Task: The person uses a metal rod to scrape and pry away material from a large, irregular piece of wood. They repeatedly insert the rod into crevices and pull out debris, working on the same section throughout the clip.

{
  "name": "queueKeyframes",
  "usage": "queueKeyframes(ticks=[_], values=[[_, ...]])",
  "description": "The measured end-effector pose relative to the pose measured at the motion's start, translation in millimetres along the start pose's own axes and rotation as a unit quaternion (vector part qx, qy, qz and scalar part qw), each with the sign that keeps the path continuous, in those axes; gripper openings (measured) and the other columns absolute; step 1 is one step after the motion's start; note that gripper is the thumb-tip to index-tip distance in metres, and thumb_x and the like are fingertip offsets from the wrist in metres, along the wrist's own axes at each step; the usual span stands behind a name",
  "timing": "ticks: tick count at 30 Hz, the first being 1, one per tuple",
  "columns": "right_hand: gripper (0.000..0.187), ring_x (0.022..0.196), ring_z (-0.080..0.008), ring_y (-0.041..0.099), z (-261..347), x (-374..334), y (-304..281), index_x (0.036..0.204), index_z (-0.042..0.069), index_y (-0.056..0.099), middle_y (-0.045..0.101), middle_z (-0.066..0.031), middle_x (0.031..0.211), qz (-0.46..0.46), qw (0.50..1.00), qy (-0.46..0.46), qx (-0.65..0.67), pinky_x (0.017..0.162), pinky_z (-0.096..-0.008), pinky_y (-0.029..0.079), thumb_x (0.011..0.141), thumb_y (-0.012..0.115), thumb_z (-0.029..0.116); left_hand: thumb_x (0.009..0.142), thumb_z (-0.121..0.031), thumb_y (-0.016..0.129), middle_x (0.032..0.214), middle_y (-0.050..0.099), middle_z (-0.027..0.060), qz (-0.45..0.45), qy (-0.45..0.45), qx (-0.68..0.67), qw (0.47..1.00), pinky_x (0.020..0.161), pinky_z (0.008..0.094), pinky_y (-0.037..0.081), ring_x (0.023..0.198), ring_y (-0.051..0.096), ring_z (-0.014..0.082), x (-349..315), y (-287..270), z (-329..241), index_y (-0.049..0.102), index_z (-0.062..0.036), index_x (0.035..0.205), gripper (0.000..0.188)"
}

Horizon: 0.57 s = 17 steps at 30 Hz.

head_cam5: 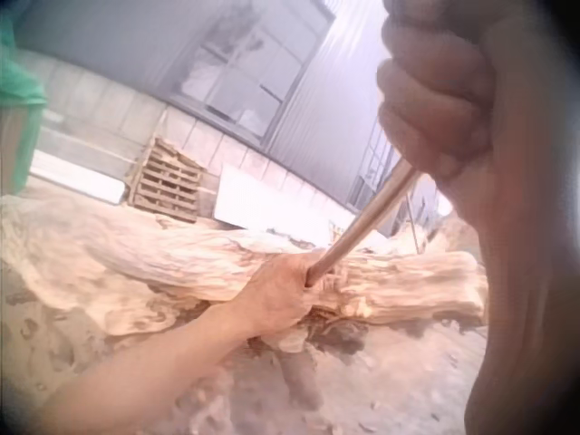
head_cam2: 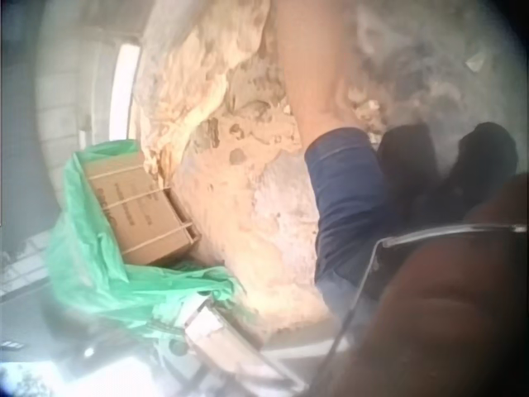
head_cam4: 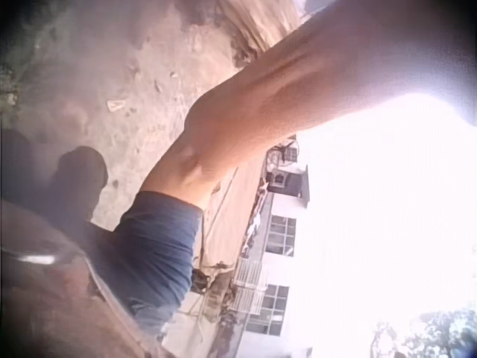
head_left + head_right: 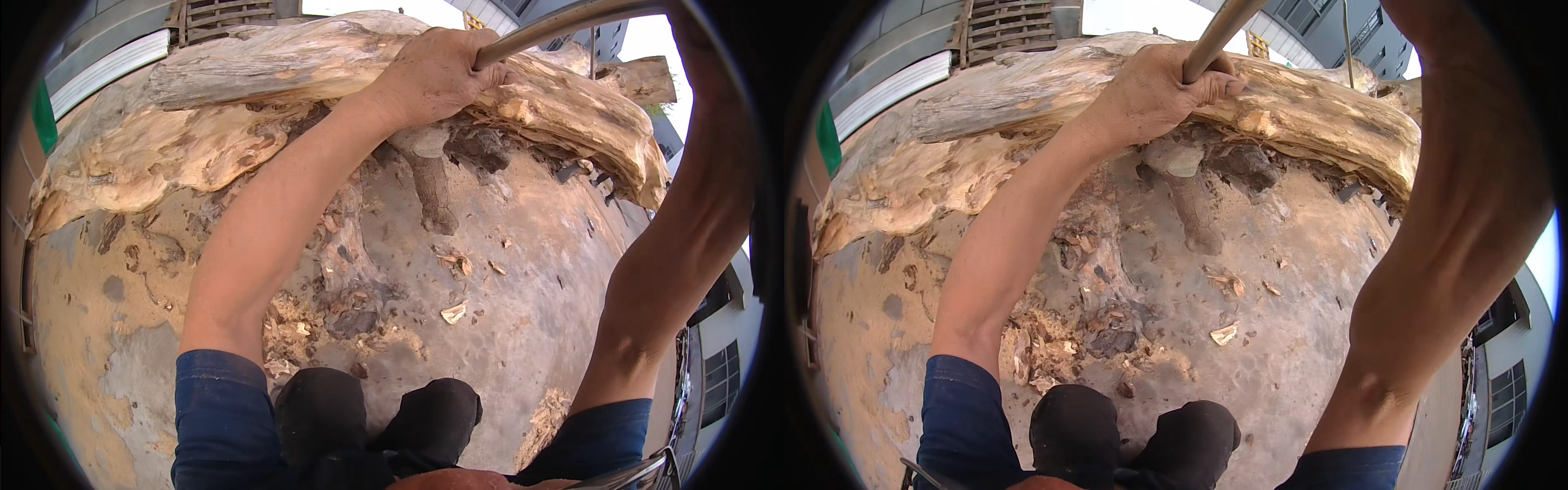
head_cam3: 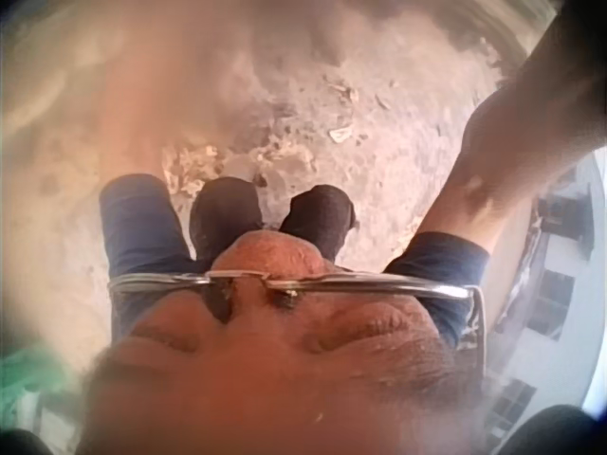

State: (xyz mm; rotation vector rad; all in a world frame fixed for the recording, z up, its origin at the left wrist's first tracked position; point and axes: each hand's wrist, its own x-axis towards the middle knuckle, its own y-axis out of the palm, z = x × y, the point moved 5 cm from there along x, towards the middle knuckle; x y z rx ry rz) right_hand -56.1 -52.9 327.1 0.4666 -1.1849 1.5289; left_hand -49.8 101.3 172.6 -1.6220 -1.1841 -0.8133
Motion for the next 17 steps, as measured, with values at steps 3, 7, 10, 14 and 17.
queueKeyframes(ticks=[3,7,10,14,17], values=[[0.038,0.039,-0.0084,0.03,-40,-1,2,0.075,0.012,0.05,0.035,0.0058,0.051,-0.018,1.0,0.008,0.022,0.04,-0.026,0.028,0.108,0.048,0.031,0.094,-0.046,0.071,0.075,0.066,0.0031,0.024,-0.113,0.087,0.99,0.072,0.0382,0.05,0.074,0.062,0.0195,-18,-16,41,0.073,-0.0094,0.105,0.038],[0.037,0.044,-0.0094,0.035,-58,-35,-17,0.086,0.009,0.048,0.042,0.0024,0.058,0.091,0.996,-0.001,-0.004,0.047,-0.0244,0.034,0.113,0.031,0.027,0.094,-0.037,0.074,0.083,0.062,0.0035,0.034,-0.055,0.076,0.995,0.076,0.0409,0.048,0.08,0.063,0.0242,-51,9,37,0.069,-0.0078,0.099,0.03],[0.031,0.045,-0.0097,0.034,-37,-58,-9,0.085,0.013,0.047,0.041,0.0029,0.058,0.175,0.969,-0.003,0.177,0.048,-0.0238,0.034,0.11,0.035,0.026,0.094,-0.024,0.074,0.085,0.059,0.0041,-0.063,-0.044,0.035,0.996,0.073,0.0407,0.049,0.078,0.062,0.0228,-73,19,25,0.066,-0.0082,0.098,0.018],[0.026,0.045,-0.0122,0.038,23,-118,-60,0.081,0.016,0.043,0.042,0.0005,0.058,0.07,0.99,-0.091,0.085,0.048,-0.0268,0.037,0.105,0.049,0.026,0.09,-0.008,0.073,0.083,0.057,0.0045,-0.223,0.023,-0.055,0.973,0.06,0.0369,0.051,0.068,0.062,0.018,-73,52,-25,0.063,-0.0089,0.095,0.012],[0.027,0.044,-0.0135,0.04,39,-129,-69,0.079,0.018,0.042,0.042,-0.0007,0.059,0.065,0.989,-0.103,0.082,0.049,-0.0283,0.038,0.102,0.055,0.026,0.086,-0.004,0.074,0.082,0.055,0.0051,-0.275,0.081,-0.038,0.957,0.053,0.0352,0.051,0.061,0.062,0.0193,-59,56,-54,0.059,-0.0089,0.091,0.017]])
